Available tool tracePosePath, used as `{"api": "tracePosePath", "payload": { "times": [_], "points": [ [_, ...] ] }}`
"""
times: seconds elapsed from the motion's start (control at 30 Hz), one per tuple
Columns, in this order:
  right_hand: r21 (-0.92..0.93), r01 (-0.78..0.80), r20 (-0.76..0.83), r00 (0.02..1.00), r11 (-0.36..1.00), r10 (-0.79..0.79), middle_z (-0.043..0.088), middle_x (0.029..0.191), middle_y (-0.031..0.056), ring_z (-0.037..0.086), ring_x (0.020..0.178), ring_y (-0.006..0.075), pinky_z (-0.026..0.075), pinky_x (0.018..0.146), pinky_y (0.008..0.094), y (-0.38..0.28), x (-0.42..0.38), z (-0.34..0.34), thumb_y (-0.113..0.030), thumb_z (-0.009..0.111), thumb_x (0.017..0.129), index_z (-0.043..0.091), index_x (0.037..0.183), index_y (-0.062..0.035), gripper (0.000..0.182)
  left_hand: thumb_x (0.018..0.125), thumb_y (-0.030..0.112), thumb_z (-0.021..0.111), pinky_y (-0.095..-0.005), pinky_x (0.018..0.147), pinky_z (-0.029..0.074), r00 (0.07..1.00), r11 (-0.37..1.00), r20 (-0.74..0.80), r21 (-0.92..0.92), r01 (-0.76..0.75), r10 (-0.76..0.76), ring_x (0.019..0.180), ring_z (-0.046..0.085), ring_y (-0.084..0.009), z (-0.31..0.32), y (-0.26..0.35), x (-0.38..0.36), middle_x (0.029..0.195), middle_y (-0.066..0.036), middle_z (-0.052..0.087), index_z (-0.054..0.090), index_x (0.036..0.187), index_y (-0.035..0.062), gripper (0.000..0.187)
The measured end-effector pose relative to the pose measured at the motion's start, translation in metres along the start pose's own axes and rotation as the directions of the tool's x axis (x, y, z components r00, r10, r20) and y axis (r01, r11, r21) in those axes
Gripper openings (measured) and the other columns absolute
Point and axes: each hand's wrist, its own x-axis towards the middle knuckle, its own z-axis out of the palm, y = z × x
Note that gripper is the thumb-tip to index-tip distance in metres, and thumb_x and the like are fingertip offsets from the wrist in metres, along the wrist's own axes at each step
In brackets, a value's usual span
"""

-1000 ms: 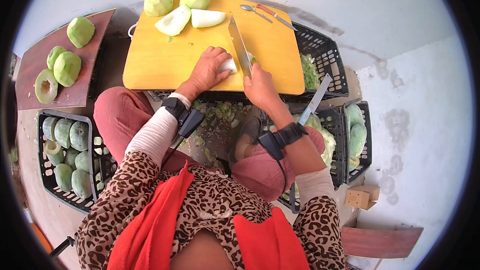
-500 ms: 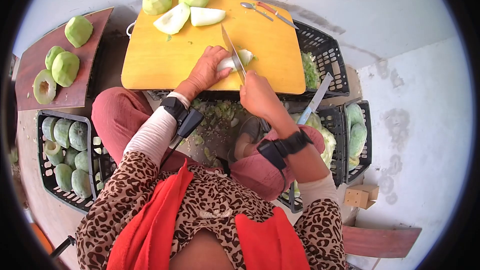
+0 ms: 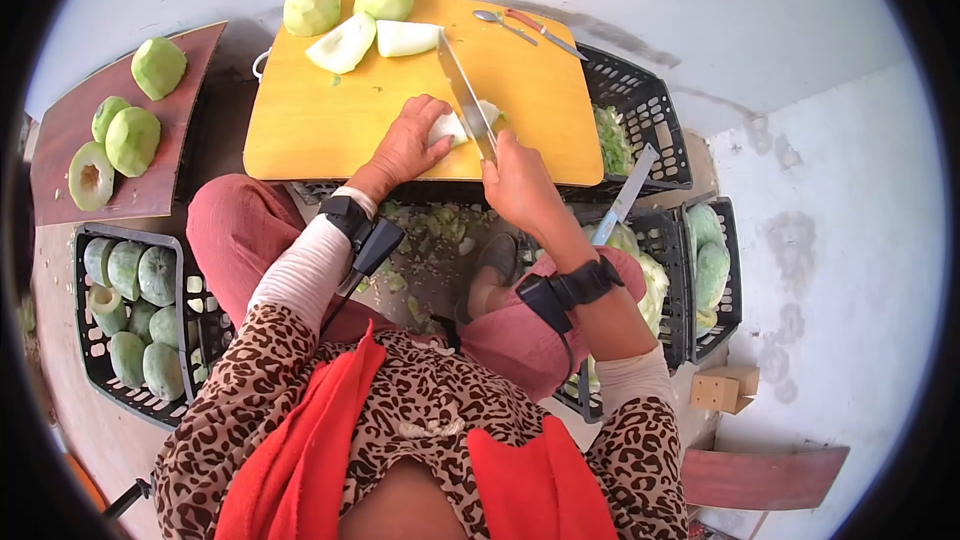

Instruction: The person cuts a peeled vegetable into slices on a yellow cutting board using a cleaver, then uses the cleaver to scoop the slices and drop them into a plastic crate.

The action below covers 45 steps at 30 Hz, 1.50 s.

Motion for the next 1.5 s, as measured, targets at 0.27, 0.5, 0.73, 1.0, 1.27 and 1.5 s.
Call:
{"api": "tracePosePath", "payload": {
  "times": [0.27, 0.5, 0.73, 1.0, 1.27, 1.5],
  "points": [
    [-0.042, -0.031, 0.164, 0.986, 0.999, 0.038, 0.060, 0.081, 0.0335, 0.060, 0.082, 0.0498, 0.047, 0.073, 0.0518, -0.007, -0.005, -0.009, -0.009, 0.056, 0.085, 0.048, 0.094, 0.0096, 0.023, 0.074, 0.012, 0.068, -0.0435, 0.088, 0.044, 0.999, 0.999, -0.002, -0.012, -0.032, 0.032, 0.097, 0.049, -0.0375, 0.002, -0.003, 0.000, 0.102, -0.016, 0.053, 0.056, 0.108, 0.0049, 0.036],
    [-0.087, -0.044, 0.071, 0.996, 0.995, 0.050, 0.062, 0.084, 0.0332, 0.061, 0.085, 0.0485, 0.048, 0.076, 0.0523, 0.010, 0.037, 0.039, -0.009, 0.055, 0.084, 0.049, 0.096, 0.0097, 0.023, 0.071, 0.011, 0.068, -0.0433, 0.090, 0.043, 0.998, 0.999, 0.056, 0.023, -0.023, 0.021, 0.098, 0.049, -0.0375, -0.001, -0.001, 0.001, 0.103, -0.015, 0.054, 0.056, 0.107, 0.0037, 0.039],
    [0.055, -0.052, -0.051, 0.997, 0.997, 0.055, 0.062, 0.088, 0.0313, 0.060, 0.086, 0.0476, 0.048, 0.075, 0.0479, 0.019, 0.036, 0.032, -0.012, 0.059, 0.085, 0.050, 0.100, 0.0064, 0.025, 0.071, 0.011, 0.069, -0.0434, 0.091, 0.043, 0.999, 0.997, 0.016, 0.058, -0.041, 0.041, 0.100, 0.049, -0.0376, -0.003, 0.001, -0.001, 0.104, -0.016, 0.054, 0.055, 0.107, 0.0039, 0.040],
    [0.014, -0.009, 0.091, 0.996, 1.000, 0.008, 0.060, 0.079, 0.0344, 0.060, 0.081, 0.0504, 0.047, 0.072, 0.0534, -0.006, -0.009, -0.002, -0.010, 0.058, 0.085, 0.048, 0.094, 0.0092, 0.024, 0.072, 0.012, 0.070, -0.0434, 0.089, 0.043, 0.999, 0.999, -0.006, -0.013, -0.038, 0.038, 0.100, 0.049, -0.0385, 0.000, -0.004, -0.001, 0.104, -0.017, 0.053, 0.052, 0.106, 0.0037, 0.039],
    [-0.071, -0.010, 0.081, 0.997, 0.997, 0.016, 0.061, 0.079, 0.0340, 0.061, 0.080, 0.0487, 0.048, 0.072, 0.0534, 0.003, 0.027, 0.038, -0.009, 0.054, 0.085, 0.049, 0.095, 0.0099, 0.022, 0.072, 0.012, 0.069, -0.0439, 0.088, 0.044, 1.000, 1.000, 0.011, -0.013, -0.015, 0.015, 0.098, 0.050, -0.0391, -0.001, -0.003, -0.002, 0.102, -0.018, 0.053, 0.053, 0.106, 0.0027, 0.039],
    [0.003, 0.059, -0.114, 0.992, 0.998, -0.058, 0.061, 0.082, 0.0330, 0.061, 0.082, 0.0489, 0.049, 0.074, 0.0530, 0.023, 0.055, 0.046, -0.011, 0.058, 0.085, 0.049, 0.094, 0.0074, 0.023, 0.070, 0.011, 0.069, -0.0444, 0.090, 0.043, 0.999, 0.994, -0.038, 0.100, -0.035, 0.039, 0.102, 0.049, -0.0385, -0.003, 0.001, -0.003, 0.104, -0.018, 0.053, 0.054, 0.111, 0.0024, 0.044]
  ]
}}
